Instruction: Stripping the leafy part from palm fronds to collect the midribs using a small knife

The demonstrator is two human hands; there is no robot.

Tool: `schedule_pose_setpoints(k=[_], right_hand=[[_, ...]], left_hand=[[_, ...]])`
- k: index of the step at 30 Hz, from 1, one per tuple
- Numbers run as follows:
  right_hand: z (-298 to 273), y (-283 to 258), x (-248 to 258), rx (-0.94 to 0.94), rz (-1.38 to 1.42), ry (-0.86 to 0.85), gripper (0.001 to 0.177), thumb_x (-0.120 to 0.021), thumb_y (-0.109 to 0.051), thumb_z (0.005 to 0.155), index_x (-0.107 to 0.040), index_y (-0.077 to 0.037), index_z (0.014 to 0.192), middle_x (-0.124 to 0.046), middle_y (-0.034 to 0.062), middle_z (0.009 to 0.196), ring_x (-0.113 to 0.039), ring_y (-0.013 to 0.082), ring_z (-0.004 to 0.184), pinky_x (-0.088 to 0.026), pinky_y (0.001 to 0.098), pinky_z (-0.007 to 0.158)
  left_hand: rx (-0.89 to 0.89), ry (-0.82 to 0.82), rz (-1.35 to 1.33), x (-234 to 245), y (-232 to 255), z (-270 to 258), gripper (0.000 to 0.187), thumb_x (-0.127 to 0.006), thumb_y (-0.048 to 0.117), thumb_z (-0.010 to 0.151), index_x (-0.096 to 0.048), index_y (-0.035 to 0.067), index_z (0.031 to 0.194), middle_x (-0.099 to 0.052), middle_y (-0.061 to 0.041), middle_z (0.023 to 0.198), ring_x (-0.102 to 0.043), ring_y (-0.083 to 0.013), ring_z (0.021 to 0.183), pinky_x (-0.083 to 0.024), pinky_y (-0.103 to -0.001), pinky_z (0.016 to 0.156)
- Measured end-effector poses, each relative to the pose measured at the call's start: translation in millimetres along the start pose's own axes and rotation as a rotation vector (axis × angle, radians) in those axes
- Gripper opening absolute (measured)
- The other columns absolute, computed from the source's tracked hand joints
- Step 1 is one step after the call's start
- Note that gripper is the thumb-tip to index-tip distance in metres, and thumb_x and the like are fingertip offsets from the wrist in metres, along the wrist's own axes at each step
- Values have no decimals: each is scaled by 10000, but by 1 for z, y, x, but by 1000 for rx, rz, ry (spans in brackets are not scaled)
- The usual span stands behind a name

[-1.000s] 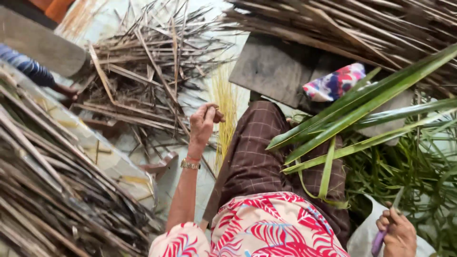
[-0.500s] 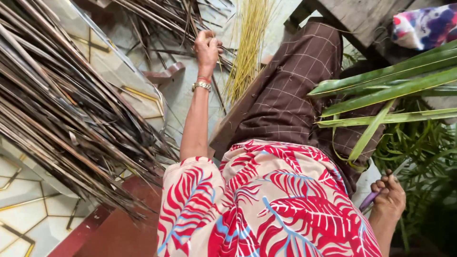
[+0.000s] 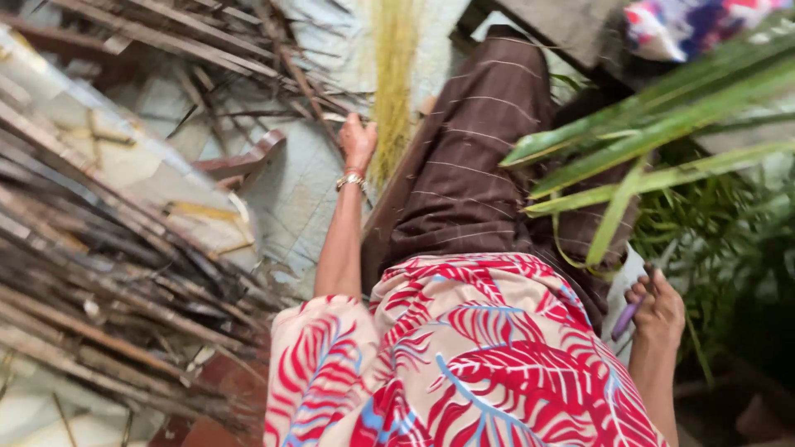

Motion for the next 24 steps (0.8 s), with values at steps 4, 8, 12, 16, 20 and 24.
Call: schedule_pose_setpoints(k=[4,8,12,16,20,24], right_hand=[[21,9,13,-40,154,37,236,-618,-230,1069,-627,-25,1186,-660,50,968,-601,124,752,-522,260,616],[1,-4,-27,45,147,-74,162,-577,-128,1045,-539,-42,1177,-670,115,1015,-617,185,767,-534,289,624],[-41,-35,-90,168,24,-112,288,-631,-167,1049,-615,-108,1330,-643,125,925,-627,219,688,-501,319,548],[-63,-44,-102,235,33,-127,315,-650,-165,1035,-638,-100,1343,-672,144,879,-663,238,629,-531,351,469],[-84,-48,-115,300,-10,-131,318,-642,-147,1031,-626,-73,1340,-668,159,854,-675,238,593,-559,346,424],[-101,-53,-136,364,-40,-131,307,-616,-132,1028,-605,-47,1323,-661,147,807,-675,186,553,-558,283,393]], left_hand=[[-239,2,-283,103,175,-48,305,-683,130,871,-672,1,1148,-749,-142,1042,-735,-254,863,-592,-364,771],[-740,36,-265,172,320,-127,237,-704,59,857,-677,46,1093,-681,-83,972,-598,-255,848,-509,-366,791],[-1017,2,11,124,358,-168,331,-871,194,762,-688,162,1037,-585,-12,897,-540,-202,893,-472,-329,781],[-1080,37,103,87,358,-177,511,-923,260,637,-621,133,1029,-537,-34,941,-526,-247,910,-453,-371,744],[-1168,129,126,78,365,-203,424,-912,218,648,-604,108,917,-520,-70,879,-523,-258,839,-440,-378,732],[-1208,93,214,50,361,-221,447,-894,305,618,-577,72,829,-518,-86,769,-532,-277,757,-418,-402,706]])
Point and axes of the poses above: each hand's wrist, its own z-axis towards the middle knuckle, its own x-axis out of the back of the hand, y = z × x, the point moved 3 cm from there along z, towards the middle knuckle
